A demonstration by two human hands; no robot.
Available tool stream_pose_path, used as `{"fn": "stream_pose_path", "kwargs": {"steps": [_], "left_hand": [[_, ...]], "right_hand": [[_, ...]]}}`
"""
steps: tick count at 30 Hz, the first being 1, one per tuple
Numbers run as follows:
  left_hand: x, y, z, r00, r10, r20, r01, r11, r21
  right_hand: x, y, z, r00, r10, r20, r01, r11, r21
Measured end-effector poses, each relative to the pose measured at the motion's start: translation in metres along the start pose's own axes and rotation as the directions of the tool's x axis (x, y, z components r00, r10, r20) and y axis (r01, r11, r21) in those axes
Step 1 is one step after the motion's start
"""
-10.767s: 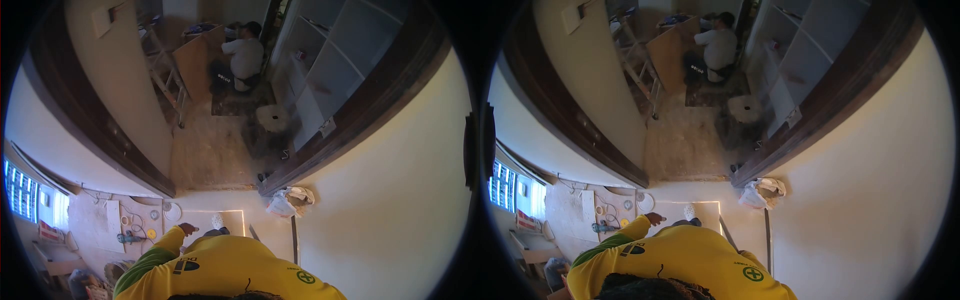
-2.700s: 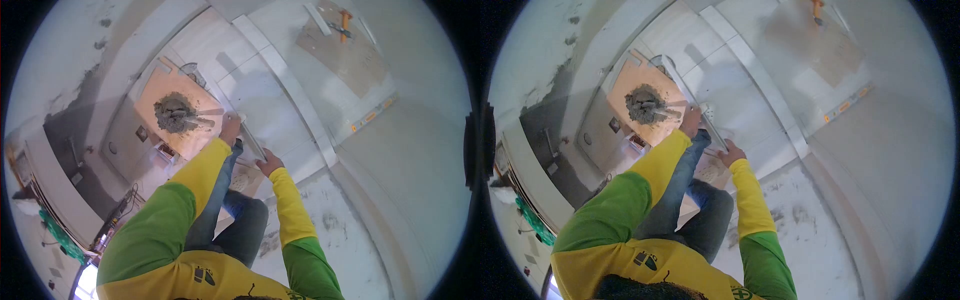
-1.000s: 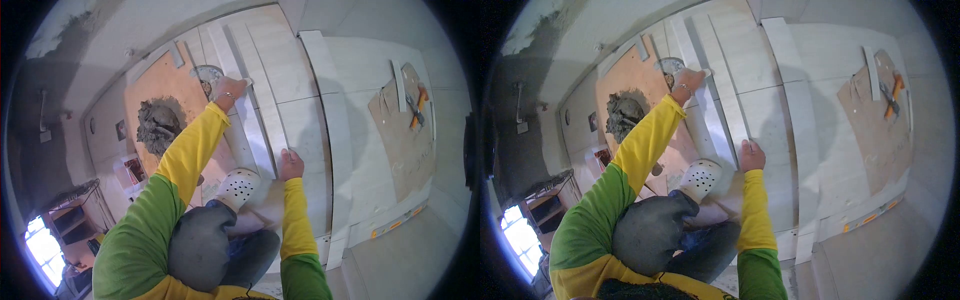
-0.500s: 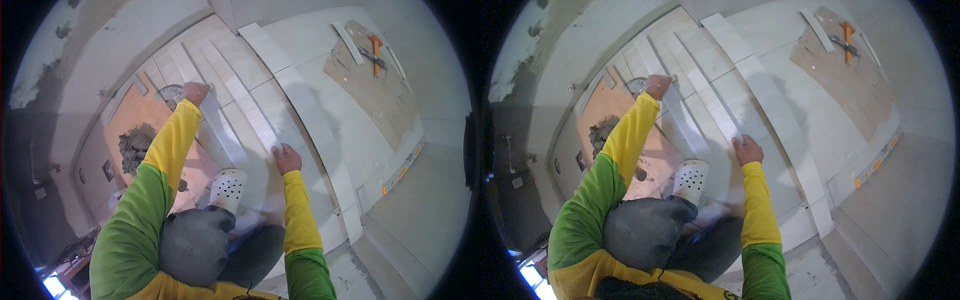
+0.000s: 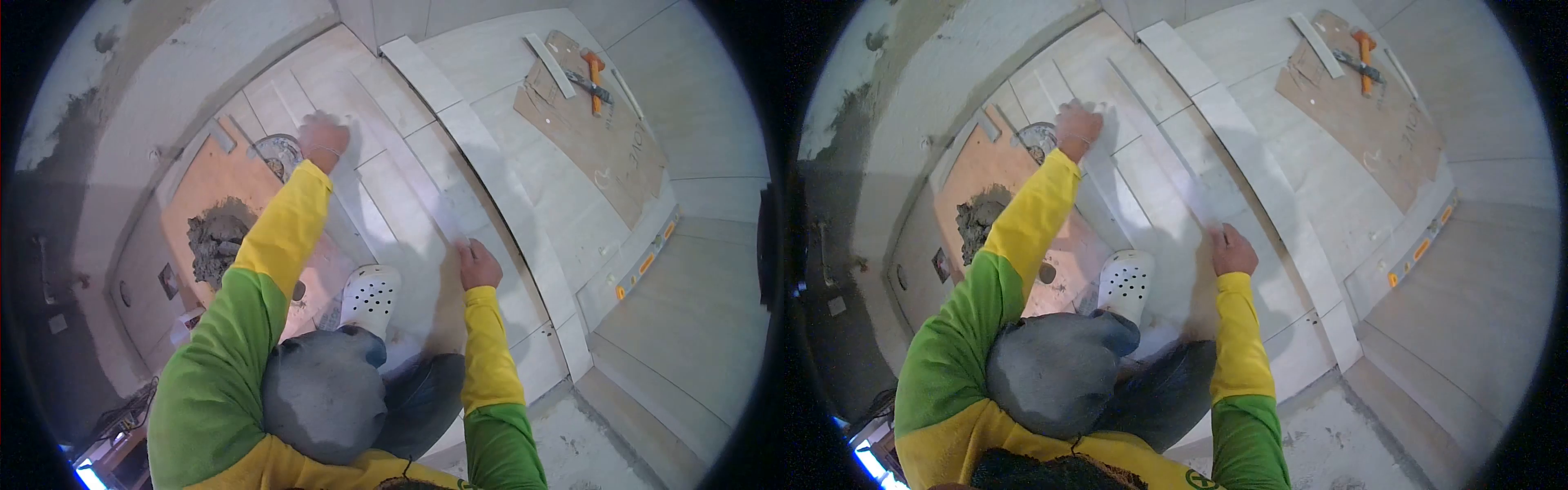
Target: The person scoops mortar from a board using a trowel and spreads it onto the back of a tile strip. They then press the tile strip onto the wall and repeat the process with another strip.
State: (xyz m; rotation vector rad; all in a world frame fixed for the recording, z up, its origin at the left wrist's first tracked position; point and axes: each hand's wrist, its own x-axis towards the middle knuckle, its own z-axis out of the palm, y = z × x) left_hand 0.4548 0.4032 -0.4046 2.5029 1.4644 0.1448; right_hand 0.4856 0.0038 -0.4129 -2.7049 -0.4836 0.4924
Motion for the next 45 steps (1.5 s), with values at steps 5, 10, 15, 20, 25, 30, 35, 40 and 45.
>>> {"fn": "stream_pose_path", "kwargs": {"steps": [5, 10, 15, 20, 25, 30, 35, 40, 45], "left_hand": [[-0.032, 0.053, 0.078, 0.713, 0.525, 0.465, -0.364, 0.844, -0.395], [-0.102, 0.109, 0.060, 0.680, 0.099, 0.726, 0.646, 0.387, -0.658], [-0.140, 0.118, 0.091, 0.715, 0.647, 0.266, -0.555, 0.756, -0.347], [-0.174, 0.138, 0.098, 0.620, 0.743, 0.254, -0.624, 0.662, -0.414], [-0.183, 0.148, 0.091, 0.577, 0.743, 0.340, -0.420, 0.627, -0.656], [-0.174, 0.152, 0.144, 0.578, 0.545, 0.608, 0.435, 0.425, -0.794], [-0.182, 0.165, 0.121, 0.527, 0.668, 0.526, 0.216, 0.493, -0.843], [-0.186, 0.173, 0.099, 0.405, 0.873, 0.271, -0.697, 0.486, -0.528], [-0.178, 0.171, 0.090, 0.399, 0.885, 0.240, -0.643, 0.457, -0.614]], "right_hand": [[-0.020, 0.039, 0.008, 0.994, 0.006, -0.113, -0.011, 0.999, -0.049], [-0.052, 0.072, -0.017, 0.989, 0.018, -0.149, -0.037, 0.991, -0.129], [-0.075, 0.124, -0.021, 0.967, -0.018, -0.254, -0.018, 0.990, -0.141], [-0.106, 0.151, -0.038, 0.911, 0.207, -0.358, -0.271, 0.953, -0.137], [-0.119, 0.195, -0.017, 0.729, 0.457, -0.510, -0.405, 0.888, 0.217], [-0.112, 0.203, 0.002, 0.443, 0.860, -0.254, -0.224, 0.380, 0.898], [-0.109, 0.208, -0.010, 0.439, 0.883, -0.166, 0.006, 0.182, 0.983], [-0.105, 0.227, -0.017, 0.485, 0.872, -0.064, 0.199, -0.039, 0.979], [-0.101, 0.236, -0.015, 0.581, 0.812, -0.064, 0.198, -0.065, 0.978]]}}
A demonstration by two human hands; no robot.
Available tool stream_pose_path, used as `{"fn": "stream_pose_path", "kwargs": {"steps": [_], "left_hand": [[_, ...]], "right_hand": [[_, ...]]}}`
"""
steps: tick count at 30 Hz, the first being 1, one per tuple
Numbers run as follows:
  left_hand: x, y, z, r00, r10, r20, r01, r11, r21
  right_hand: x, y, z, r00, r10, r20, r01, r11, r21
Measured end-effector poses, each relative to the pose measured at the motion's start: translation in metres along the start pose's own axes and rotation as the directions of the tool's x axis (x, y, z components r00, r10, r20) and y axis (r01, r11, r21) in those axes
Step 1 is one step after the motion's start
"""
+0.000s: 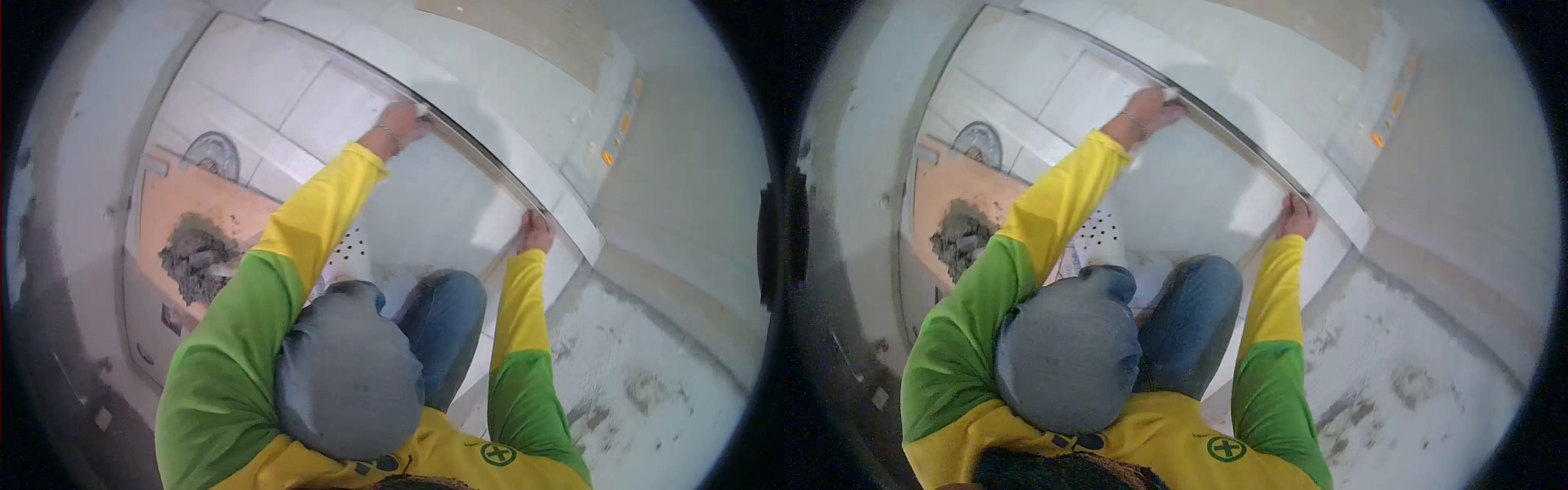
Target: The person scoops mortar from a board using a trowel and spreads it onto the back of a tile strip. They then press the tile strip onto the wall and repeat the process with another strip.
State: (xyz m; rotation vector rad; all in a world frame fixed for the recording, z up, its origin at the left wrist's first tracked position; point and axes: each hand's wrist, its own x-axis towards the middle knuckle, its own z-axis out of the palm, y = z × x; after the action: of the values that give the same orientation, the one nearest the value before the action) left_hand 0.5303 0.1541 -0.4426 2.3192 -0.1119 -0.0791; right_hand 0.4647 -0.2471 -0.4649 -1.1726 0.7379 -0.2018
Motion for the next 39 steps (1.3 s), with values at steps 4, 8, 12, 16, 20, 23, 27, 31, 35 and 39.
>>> {"fn": "stream_pose_path", "kwargs": {"steps": [4, 8, 12, 16, 20, 23, 27, 31, 35, 39], "left_hand": [[0.006, -0.007, 0.000, 0.999, 0.029, 0.022, -0.030, 0.998, 0.056], [0.010, -0.002, -0.004, 0.999, -0.015, 0.036, 0.014, 1.000, 0.027], [0.010, 0.004, -0.011, 0.991, -0.077, 0.112, 0.053, 0.978, 0.200], [0.014, -0.008, -0.006, 0.990, -0.025, 0.141, 0.000, 0.986, 0.169], [0.019, -0.058, -0.016, 0.875, -0.440, -0.200, 0.452, 0.892, 0.017], [0.018, -0.092, -0.064, 0.516, -0.698, -0.497, 0.566, 0.713, -0.414], [0.033, -0.136, -0.085, 0.598, -0.615, -0.515, 0.385, 0.783, -0.489], [0.039, -0.143, -0.087, 0.677, -0.563, -0.475, 0.340, 0.810, -0.478], [0.041, -0.137, -0.085, 0.661, -0.581, -0.475, 0.302, 0.785, -0.540], [0.039, -0.132, -0.087, 0.646, -0.586, -0.489, 0.307, 0.786, -0.536]], "right_hand": [[0.005, 0.006, -0.006, 0.998, -0.041, 0.050, 0.043, 0.998, -0.037], [0.006, 0.007, -0.008, 0.994, -0.059, 0.093, 0.062, 0.998, -0.034], [0.008, 0.008, -0.008, 0.989, -0.075, 0.131, 0.086, 0.994, -0.075], [0.004, 0.004, -0.004, 0.990, -0.071, 0.121, 0.081, 0.993, -0.080], [0.005, 0.005, -0.004, 0.990, -0.073, 0.122, 0.084, 0.992, -0.091], [0.000, 0.003, -0.003, 0.986, -0.078, 0.148, 0.090, 0.993, -0.074], [0.003, 0.005, -0.006, 0.992, -0.046, 0.120, 0.058, 0.993, -0.105], [0.014, 0.012, -0.017, 0.986, -0.063, 0.151, 0.078, 0.992, -0.099], [0.008, 0.007, -0.006, 0.987, -0.051, 0.151, 0.064, 0.995, -0.079], [0.010, 0.006, 0.001, 0.993, -0.061, 0.102, 0.068, 0.995, -0.071]]}}
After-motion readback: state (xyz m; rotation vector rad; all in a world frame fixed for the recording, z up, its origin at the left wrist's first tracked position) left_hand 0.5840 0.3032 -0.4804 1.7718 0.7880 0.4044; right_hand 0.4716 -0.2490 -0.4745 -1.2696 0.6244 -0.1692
